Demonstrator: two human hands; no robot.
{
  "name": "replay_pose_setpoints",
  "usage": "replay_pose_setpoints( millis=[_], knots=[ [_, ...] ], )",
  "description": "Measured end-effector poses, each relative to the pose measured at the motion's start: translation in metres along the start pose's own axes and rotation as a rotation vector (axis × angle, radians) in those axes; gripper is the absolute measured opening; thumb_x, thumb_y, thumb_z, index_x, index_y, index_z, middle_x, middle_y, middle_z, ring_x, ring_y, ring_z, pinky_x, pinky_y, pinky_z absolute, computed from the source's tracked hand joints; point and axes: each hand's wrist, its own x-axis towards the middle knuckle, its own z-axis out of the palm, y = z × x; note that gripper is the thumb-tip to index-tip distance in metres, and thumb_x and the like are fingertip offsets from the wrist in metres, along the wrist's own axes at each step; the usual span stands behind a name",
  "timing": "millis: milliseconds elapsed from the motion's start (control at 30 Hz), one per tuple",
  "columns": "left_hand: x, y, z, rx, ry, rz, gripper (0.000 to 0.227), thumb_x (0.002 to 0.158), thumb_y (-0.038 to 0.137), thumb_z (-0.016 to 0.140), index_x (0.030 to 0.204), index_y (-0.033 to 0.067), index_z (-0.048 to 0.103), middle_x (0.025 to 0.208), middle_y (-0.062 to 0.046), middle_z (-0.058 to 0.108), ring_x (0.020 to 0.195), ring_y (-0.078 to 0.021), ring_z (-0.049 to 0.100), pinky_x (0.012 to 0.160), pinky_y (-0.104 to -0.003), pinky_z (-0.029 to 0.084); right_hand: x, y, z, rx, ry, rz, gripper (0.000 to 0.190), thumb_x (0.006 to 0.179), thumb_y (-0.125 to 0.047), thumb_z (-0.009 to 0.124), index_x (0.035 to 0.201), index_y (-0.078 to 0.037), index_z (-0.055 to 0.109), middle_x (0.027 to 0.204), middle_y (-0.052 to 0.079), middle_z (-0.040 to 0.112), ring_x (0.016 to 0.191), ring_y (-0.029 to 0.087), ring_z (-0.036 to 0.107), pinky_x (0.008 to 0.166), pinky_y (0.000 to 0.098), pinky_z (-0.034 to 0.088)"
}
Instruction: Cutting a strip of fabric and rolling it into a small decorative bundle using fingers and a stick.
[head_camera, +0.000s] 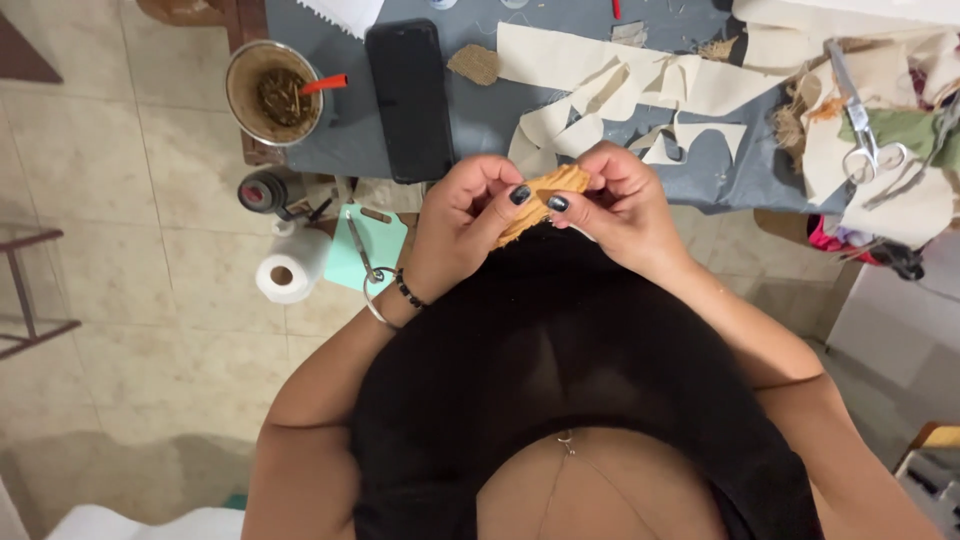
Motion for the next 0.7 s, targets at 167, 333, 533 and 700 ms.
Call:
replay_pose_setpoints(
  millis=[167, 333, 533, 700],
  knots=[
    [0.01, -0.002, -0.021, 0.157, -0.135, 0.075, 0.013, 0.098, 0.011, 0.071, 0.107, 0.0019, 0.068, 0.06, -0.007, 0.063, 0.053, -0.0109, 0.06, 0.052, -0.022, 0.05, -0.001, 0.002, 0.013, -0.035, 0.233, -0.04, 0.015, 0.098, 0.001, 0.071, 0.104, 0.009, 0.06, 0.08, 0.02, 0.071, 0.067, 0.016, 0.071, 0.067, 0.0262, 0.062],
    [0.012, -0.002, -0.032, 0.159, -0.215, 0.097, 0.011, 0.096, 0.007, 0.071, 0.106, 0.0021, 0.07, 0.054, -0.005, 0.062, 0.048, -0.0097, 0.057, 0.052, -0.021, 0.049, -0.01, 0.003, -0.009, -0.076, 0.417, -0.092, 0.015, 0.104, -0.003, 0.067, 0.107, 0.01, 0.061, 0.08, 0.02, 0.07, 0.067, 0.016, 0.071, 0.066, 0.0245, 0.062],
    [0.013, -0.019, -0.017, 0.367, -0.354, 0.206, 0.011, 0.096, 0.008, 0.071, 0.107, 0.0073, 0.072, 0.058, -0.005, 0.065, 0.049, -0.0205, 0.062, 0.053, -0.025, 0.051, -0.011, -0.023, 0.006, -0.161, -0.092, -0.126, 0.06, 0.089, -0.022, 0.081, 0.134, -0.004, 0.046, 0.144, 0.016, 0.052, 0.136, 0.031, 0.055, 0.106, 0.0509, 0.052],
    [0.01, -0.026, -0.008, 0.453, -0.385, 0.167, 0.012, 0.097, 0.011, 0.072, 0.108, 0.0109, 0.069, 0.063, -0.004, 0.066, 0.056, -0.0204, 0.063, 0.058, -0.028, 0.053, -0.018, -0.036, 0.005, -0.3, 0.03, 0.076, 0.011, 0.091, -0.004, 0.079, 0.101, -0.001, 0.078, 0.079, 0.011, 0.077, 0.077, 0.015, 0.073, 0.072, 0.0276, 0.058]
  ],
)
